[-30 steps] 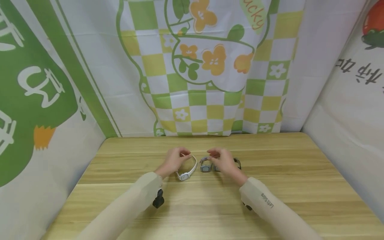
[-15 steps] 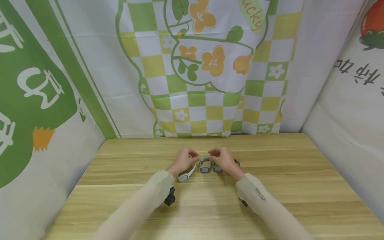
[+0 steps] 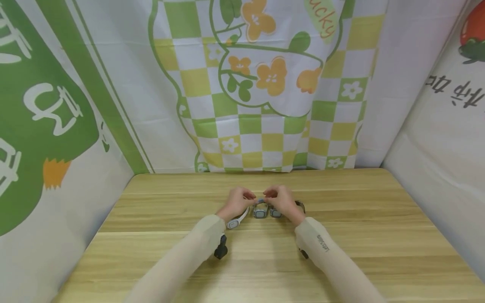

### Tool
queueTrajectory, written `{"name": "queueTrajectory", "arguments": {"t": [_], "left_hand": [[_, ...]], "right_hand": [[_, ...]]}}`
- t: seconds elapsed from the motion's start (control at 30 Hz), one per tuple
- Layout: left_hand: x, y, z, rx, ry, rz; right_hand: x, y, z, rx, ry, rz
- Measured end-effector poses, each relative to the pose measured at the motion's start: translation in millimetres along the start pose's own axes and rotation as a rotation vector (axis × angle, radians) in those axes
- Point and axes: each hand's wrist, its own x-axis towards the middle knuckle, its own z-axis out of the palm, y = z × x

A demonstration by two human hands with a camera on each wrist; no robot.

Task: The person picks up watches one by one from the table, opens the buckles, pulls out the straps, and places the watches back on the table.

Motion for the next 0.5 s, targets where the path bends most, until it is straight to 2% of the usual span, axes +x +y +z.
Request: {"name": "queueTrajectory", "arguments": {"t": [0.2, 0.5], "left_hand": [[0.9, -0.1, 3.1, -0.012, -0.021, -0.046], [0.3, -1.6, 6.5, -0.010, -0.015, -0.040]], "right_hand": [[1, 7, 2.2, 0.026, -0.003, 0.027], [4, 12, 3.7, 0.011, -0.002, 0.052]]}}
